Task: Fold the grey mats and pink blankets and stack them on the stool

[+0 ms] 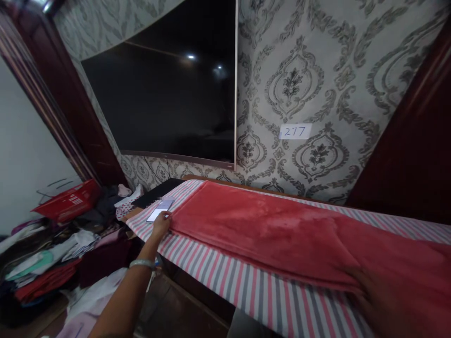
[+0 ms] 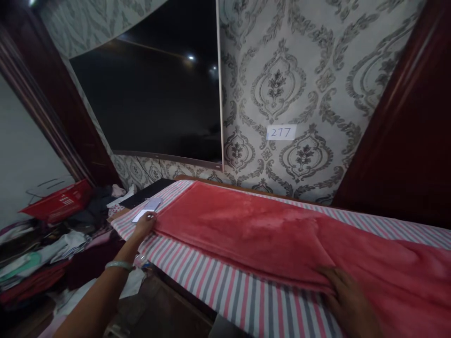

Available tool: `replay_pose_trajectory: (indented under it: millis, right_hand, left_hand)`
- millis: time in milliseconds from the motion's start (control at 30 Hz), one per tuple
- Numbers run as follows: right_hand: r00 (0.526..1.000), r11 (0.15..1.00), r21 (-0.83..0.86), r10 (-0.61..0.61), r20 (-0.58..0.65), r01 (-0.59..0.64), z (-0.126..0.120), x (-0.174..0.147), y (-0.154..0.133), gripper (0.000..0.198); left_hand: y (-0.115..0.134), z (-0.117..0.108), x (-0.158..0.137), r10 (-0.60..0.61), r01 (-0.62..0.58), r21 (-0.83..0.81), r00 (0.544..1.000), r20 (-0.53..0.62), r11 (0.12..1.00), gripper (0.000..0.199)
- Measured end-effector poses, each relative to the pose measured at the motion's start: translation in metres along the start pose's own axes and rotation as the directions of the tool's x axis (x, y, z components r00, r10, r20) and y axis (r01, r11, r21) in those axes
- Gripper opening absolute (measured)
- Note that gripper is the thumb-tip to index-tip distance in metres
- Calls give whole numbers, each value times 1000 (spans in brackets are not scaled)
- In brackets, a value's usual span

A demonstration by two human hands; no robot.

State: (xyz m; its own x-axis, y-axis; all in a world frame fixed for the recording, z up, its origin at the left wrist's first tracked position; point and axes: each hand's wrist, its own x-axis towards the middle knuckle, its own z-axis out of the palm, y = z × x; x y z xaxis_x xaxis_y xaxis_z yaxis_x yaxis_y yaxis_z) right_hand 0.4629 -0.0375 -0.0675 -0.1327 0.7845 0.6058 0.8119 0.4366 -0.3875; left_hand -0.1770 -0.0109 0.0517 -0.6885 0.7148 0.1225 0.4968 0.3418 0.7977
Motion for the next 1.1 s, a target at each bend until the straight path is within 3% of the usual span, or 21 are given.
replay_pose_trajectory:
  millis: [100,200,300,367,433,500,600,633,733,767,800,833,900,1000,1100]
  right_hand:
    - [999,999,4,33,-44,-32,-9,7,-14,37]
    - [997,1000,2,-14,-75,14,-12,7,-28,38]
    - [999,999,10,-50,-19,50,-6,-4,-37,39]
    - [999,1000,10,-30,33,29,-2,-13,-41,41]
    - [999,1000,9,-8,39,8,0,-20,-46,43]
    - [1000,1000,27,10,10,-10,-1,-21,-54,45]
    - [999,996,82,36,-4,-36,-7,-11,-67,48]
    - [999,994,97,48,-6,-48,-9,-7,-72,47]
    - [996,988,128,88,-13,-86,-16,7,-85,45]
    - [995,986,134,99,-18,-95,-18,10,-89,45]
    - [994,985,136,106,-24,-102,-21,13,-93,45]
    - [993,985,132,112,-29,-107,-23,14,-96,45]
    - [993,988,107,116,-31,-112,-28,13,-100,42]
    - [992,991,58,123,-39,-121,-36,0,-95,37]
    - [979,984,25,178,-102,-176,-42,-23,-81,44]
  left_hand:
    - [4,-13,3,48,-45,48,997,-58,998,18]
    - [3,-24,-2,86,-76,111,993,-83,991,13]
    - [-2,-29,-10,118,-109,243,993,-22,964,9]
    - [-3,-28,-11,196,-185,428,980,18,885,15]
    - [6,-22,-13,360,-289,591,933,-3,753,28]
    - [28,-4,-24,548,-429,609,837,-10,667,38]
    - [78,50,-77,753,-760,310,635,170,571,39]
    - [95,73,-106,808,-845,163,535,246,509,39]
    - [134,142,-206,875,-952,-197,119,469,235,59]
    - [142,162,-237,866,-946,-265,31,499,186,67]
    - [148,179,-262,860,-943,-285,3,510,172,66]
    - [151,193,-282,855,-941,-288,4,518,178,63]
    - [153,215,-304,848,-939,-252,72,525,236,49]
    - [145,237,-304,858,-923,-222,176,482,314,43]
    - [134,245,-294,901,-908,-266,211,378,324,48]
